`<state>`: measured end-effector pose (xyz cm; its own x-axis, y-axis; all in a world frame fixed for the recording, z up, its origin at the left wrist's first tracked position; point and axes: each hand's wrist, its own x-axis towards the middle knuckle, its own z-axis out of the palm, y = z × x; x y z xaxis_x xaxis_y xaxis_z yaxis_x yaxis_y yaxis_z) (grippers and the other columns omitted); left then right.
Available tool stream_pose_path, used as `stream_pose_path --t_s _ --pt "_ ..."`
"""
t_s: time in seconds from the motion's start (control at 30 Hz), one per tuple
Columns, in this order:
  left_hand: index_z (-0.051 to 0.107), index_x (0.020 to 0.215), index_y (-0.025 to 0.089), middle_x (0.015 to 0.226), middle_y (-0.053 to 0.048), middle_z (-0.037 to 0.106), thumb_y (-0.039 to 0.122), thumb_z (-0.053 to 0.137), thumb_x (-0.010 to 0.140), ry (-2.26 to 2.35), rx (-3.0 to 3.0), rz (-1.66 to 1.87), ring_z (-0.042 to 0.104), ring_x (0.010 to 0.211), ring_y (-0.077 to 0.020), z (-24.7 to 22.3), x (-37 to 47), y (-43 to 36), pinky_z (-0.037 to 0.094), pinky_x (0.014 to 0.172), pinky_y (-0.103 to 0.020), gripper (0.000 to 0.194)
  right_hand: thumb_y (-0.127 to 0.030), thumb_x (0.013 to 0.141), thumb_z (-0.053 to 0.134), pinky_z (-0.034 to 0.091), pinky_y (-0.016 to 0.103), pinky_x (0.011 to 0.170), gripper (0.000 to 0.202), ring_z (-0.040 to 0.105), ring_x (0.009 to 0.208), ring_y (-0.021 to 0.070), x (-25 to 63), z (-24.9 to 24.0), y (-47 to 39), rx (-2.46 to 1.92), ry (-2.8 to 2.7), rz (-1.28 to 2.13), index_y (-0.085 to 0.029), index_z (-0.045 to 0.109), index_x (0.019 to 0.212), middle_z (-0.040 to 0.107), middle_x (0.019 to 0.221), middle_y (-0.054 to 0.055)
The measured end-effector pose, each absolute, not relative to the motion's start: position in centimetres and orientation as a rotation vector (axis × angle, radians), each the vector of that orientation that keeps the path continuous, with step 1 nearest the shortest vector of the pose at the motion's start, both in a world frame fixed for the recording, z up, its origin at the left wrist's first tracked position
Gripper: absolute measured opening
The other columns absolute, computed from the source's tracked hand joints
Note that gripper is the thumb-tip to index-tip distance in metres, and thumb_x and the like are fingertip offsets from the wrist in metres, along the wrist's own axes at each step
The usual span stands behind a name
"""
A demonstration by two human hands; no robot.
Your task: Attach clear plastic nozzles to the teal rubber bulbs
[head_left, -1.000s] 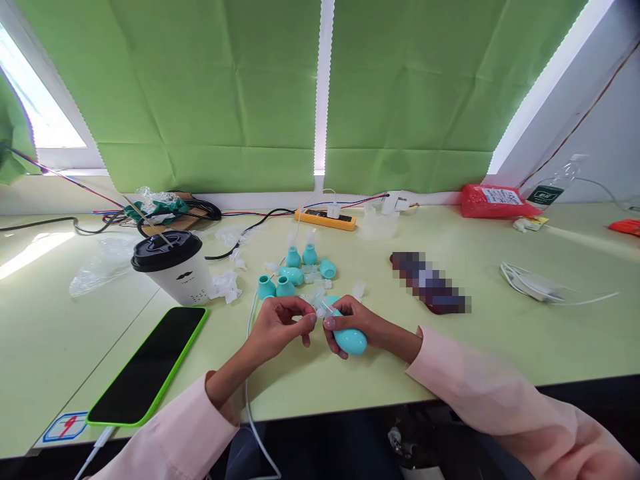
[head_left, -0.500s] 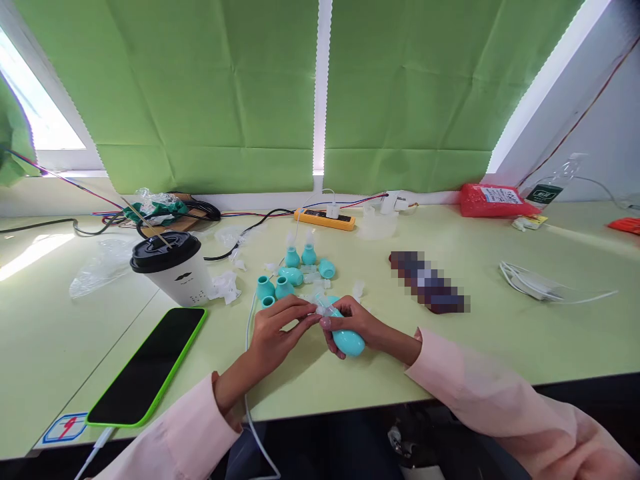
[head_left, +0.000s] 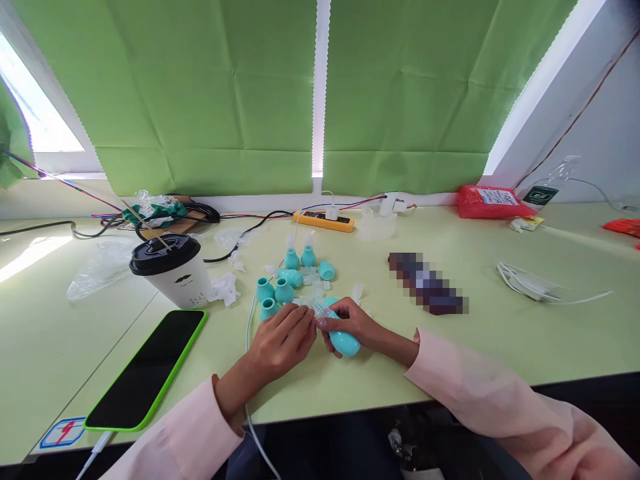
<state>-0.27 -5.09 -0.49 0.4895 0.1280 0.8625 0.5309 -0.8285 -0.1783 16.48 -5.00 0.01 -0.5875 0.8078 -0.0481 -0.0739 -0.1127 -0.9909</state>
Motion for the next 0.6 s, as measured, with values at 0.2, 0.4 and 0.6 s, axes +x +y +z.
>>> stream_pose_path --t_s 0.2,0.4,0.6 --pt "0.056 0.084 0.016 0.072 -0.003 0.062 0.01 0.055 0.07 -0.556 -2.54 -1.584 0.058 0.066 -0.0131 0.5 0.2 -4.7 0.051 0.057 -0.026 0.015 -0.041 0.061 0.062 0.038 0.018 0.033 0.032 0.049 0.033 0.0083 16.7 0.1 -4.9 -0.822 -1.493 1.843 -0.011 0.052 0.056 0.056 0.043 -0.001" --pt "0.054 0.088 0.011 0.074 -0.007 0.062 0.006 0.054 0.07 -0.579 -2.486 -1.357 0.057 0.069 -0.0157 -0.1 0.0 -4.6 0.051 0.058 -0.028 0.018 -0.039 0.061 0.061 0.037 0.018 0.032 0.033 0.048 0.031 0.0077 16.6 0.2 -4.7 -0.817 -1.458 1.881 -0.011 0.051 0.05 0.055 0.043 0.0" --pt "0.054 0.086 0.006 0.072 -0.011 0.061 0.005 0.051 0.071 -0.551 -2.285 -1.088 0.057 0.07 -0.0198 -1.0 0.0 -5.7 0.05 0.056 -0.031 0.016 -0.035 0.056 0.067 0.04 0.019 0.034 0.027 0.05 0.035 0.009 16.2 -0.1 -5.2 -0.848 -1.464 1.744 -0.011 0.052 0.059 0.055 0.043 -0.002"
